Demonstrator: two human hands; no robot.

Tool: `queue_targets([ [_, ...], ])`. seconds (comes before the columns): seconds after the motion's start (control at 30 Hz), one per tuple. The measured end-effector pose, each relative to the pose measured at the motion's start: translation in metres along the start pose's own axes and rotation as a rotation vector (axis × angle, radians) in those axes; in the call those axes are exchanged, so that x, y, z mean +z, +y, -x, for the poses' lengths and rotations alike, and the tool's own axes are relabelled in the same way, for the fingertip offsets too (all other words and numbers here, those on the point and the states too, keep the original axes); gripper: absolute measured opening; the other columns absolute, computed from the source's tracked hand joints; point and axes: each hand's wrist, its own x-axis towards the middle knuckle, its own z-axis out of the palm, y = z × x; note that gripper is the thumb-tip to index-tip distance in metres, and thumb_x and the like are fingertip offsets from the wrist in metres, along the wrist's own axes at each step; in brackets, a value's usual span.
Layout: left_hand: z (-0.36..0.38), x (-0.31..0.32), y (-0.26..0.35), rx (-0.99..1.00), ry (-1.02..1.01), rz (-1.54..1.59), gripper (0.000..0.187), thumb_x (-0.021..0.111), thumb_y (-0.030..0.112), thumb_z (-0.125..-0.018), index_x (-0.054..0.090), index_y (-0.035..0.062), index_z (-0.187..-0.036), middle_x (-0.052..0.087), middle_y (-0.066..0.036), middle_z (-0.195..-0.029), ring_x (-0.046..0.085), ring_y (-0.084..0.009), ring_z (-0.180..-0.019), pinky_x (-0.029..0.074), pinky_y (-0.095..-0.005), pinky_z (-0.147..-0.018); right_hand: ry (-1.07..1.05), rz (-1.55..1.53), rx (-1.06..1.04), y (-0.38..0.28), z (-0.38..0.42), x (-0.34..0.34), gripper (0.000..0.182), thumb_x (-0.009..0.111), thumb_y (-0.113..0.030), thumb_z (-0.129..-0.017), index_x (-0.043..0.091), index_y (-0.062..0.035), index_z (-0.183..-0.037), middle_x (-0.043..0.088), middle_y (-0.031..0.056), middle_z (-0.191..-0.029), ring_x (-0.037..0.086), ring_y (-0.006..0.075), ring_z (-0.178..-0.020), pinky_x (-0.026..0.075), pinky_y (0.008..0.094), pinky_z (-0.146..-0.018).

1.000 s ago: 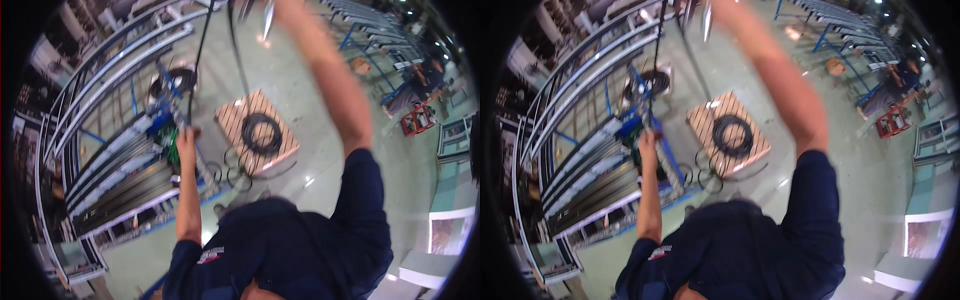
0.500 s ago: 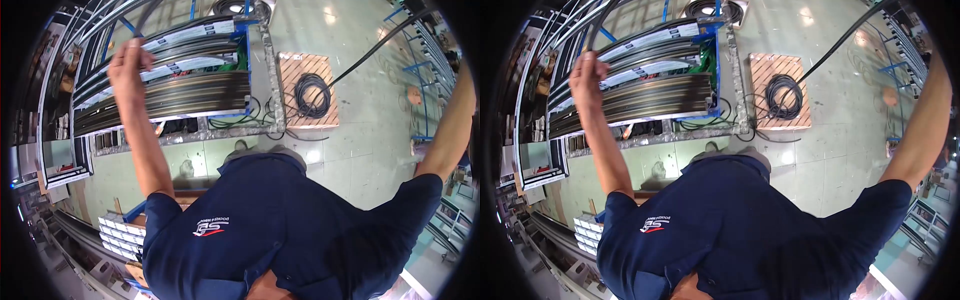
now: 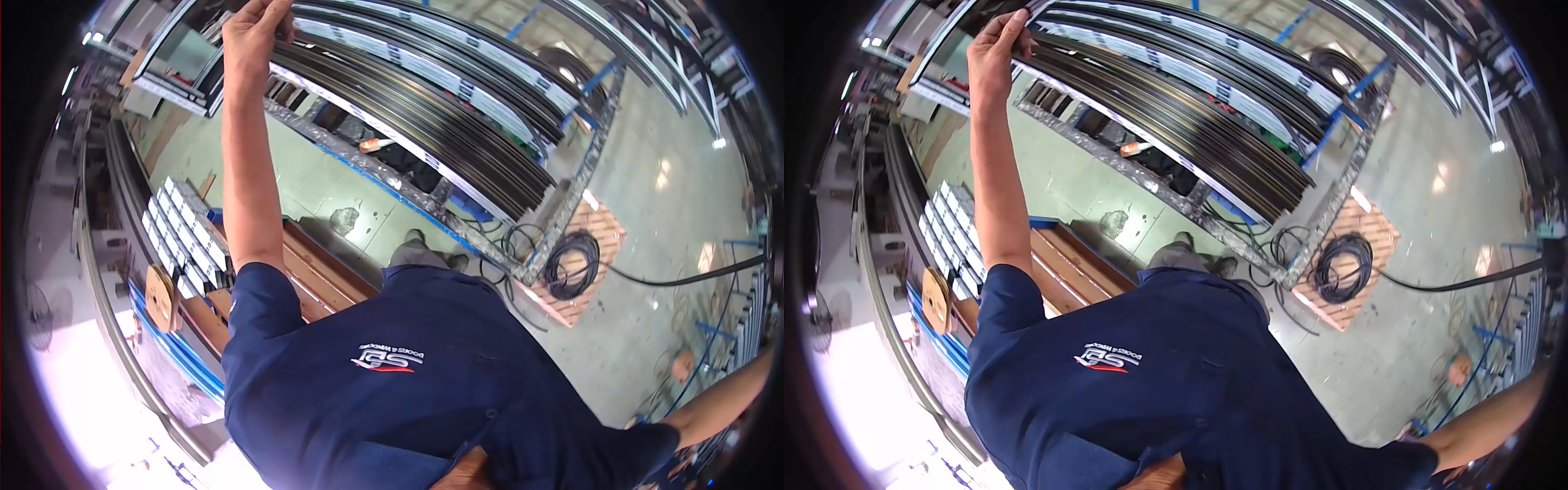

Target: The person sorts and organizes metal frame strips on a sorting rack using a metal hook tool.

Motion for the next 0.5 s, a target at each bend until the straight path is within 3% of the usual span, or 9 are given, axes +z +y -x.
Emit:
queue_targets([
  [0.1, -0.022, -0.077, -0.046, -0.137, 0.072, 0.191, 0.019, 0.073, 0.019, -0.093, 0.069, -0.0001, -0.094, 0.060, -0.003, -0.070, 0.056, -0.0125, -0.061, 0.052, -0.0271, -0.069, -0.564, -0.225, -0.081, 0.023, 0.048, 0.115, 0.054, 0.079, -0.020, -0.079, 0.060, 0.0031, -0.124, 0.064, 0.0125, -0.106, 0.062, 0.0201, -0.090, 0.051, 0.0343, -0.077],
  [0.2, -0.041, -0.140, -0.084, -0.207, 0.064, 0.396, 0.017, 0.069, 0.017, -0.096, 0.064, 0.0017, -0.088, 0.055, -0.001, -0.068, 0.054, -0.0144, -0.061, 0.052, -0.0352, -0.082, -1.015, -0.326, 0.040, -0.047, 0.117, 0.180, 0.049, 0.080, -0.014, -0.075, 0.061, -0.0006, -0.118, 0.063, 0.0063, -0.097, 0.059, 0.0149, -0.082, 0.050, 0.0299, -0.070],
  [0.27, -0.052, -0.175, -0.112, -0.247, 0.104, 0.484, 0.018, 0.068, 0.018, -0.097, 0.063, 0.0043, -0.085, 0.055, -0.001, -0.067, 0.056, -0.0156, -0.062, 0.051, -0.0368, -0.084, -1.103, -0.547, 0.028, -0.080, 0.166, 0.223, 0.042, 0.080, -0.012, -0.070, 0.061, -0.0021, -0.106, 0.062, 0.0044, -0.088, 0.059, 0.0171, -0.076, 0.050, 0.0313, -0.070],
  [0.3, -0.045, -0.162, -0.090, -0.261, 0.186, 0.499, 0.018, 0.067, 0.018, -0.097, 0.061, 0.0062, -0.085, 0.054, -0.001, -0.066, 0.055, -0.0160, -0.062, 0.051, -0.0377, -0.086, -1.199, -0.617, -0.004, -0.101, 0.184, 0.237, 0.044, 0.081, -0.011, -0.068, 0.061, -0.0028, -0.106, 0.061, 0.0032, -0.086, 0.058, 0.0166, -0.077, 0.049, 0.0310, -0.072],
  [0.33, -0.052, -0.180, -0.107, -0.246, 0.195, 0.614, 0.016, 0.068, 0.017, -0.096, 0.062, 0.0044, -0.089, 0.055, -0.002, -0.067, 0.056, -0.0179, -0.063, 0.051, -0.0385, -0.081, -1.191, -0.509, -0.035, -0.137, 0.205, 0.239, 0.027, 0.079, -0.014, -0.068, 0.064, -0.0038, -0.088, 0.057, -0.0022, -0.078, 0.054, 0.0113, -0.071, 0.046, 0.0277, -0.066],
  [0.37, -0.062, -0.200, -0.126, -0.234, 0.196, 0.730, 0.015, 0.069, 0.016, -0.095, 0.063, 0.0026, -0.094, 0.057, -0.004, -0.068, 0.056, -0.0199, -0.064, 0.051, -0.0393, -0.077, -1.345, -0.603, -0.069, -0.156, 0.220, 0.256, 0.026, 0.079, -0.014, -0.067, 0.065, -0.0046, -0.086, 0.058, -0.0028, -0.079, 0.053, 0.0106, -0.071, 0.045, 0.0263, -0.066],
  [0.4, -0.070, -0.216, -0.132, -0.248, 0.233, 0.776, 0.017, 0.068, 0.017, -0.096, 0.060, 0.0054, -0.088, 0.056, -0.003, -0.068, 0.056, -0.0187, -0.065, 0.051, -0.0400, -0.078, -1.397, -0.649, 0.019, -0.180, 0.236, 0.267, 0.026, 0.080, -0.013, -0.068, 0.065, -0.0041, -0.087, 0.057, -0.0027, -0.080, 0.053, 0.0102, -0.071, 0.045, 0.0262, -0.066],
  [0.43, -0.078, -0.235, -0.134, -0.198, 0.130, 0.851, 0.017, 0.066, 0.017, -0.098, 0.059, 0.0083, -0.085, 0.056, -0.001, -0.067, 0.056, -0.0176, -0.065, 0.050, -0.0367, -0.077, -1.456, -0.685, 0.125, -0.199, 0.258, 0.272, 0.027, 0.080, -0.013, -0.068, 0.065, -0.0036, -0.088, 0.057, -0.0027, -0.080, 0.052, 0.0097, -0.071, 0.045, 0.0261, -0.066],
  [0.5, -0.098, -0.273, -0.138, -0.151, -0.032, 0.948, 0.019, 0.063, 0.021, -0.100, 0.058, 0.0101, -0.085, 0.049, 0.002, -0.064, 0.050, -0.0153, -0.064, 0.047, -0.0329, -0.074, -1.384, -0.791, 0.195, -0.225, 0.295, 0.290, 0.027, 0.081, -0.013, -0.076, 0.065, -0.0027, -0.095, 0.059, -0.0003, -0.079, 0.056, 0.0103, -0.071, 0.047, 0.0258, -0.064],
])
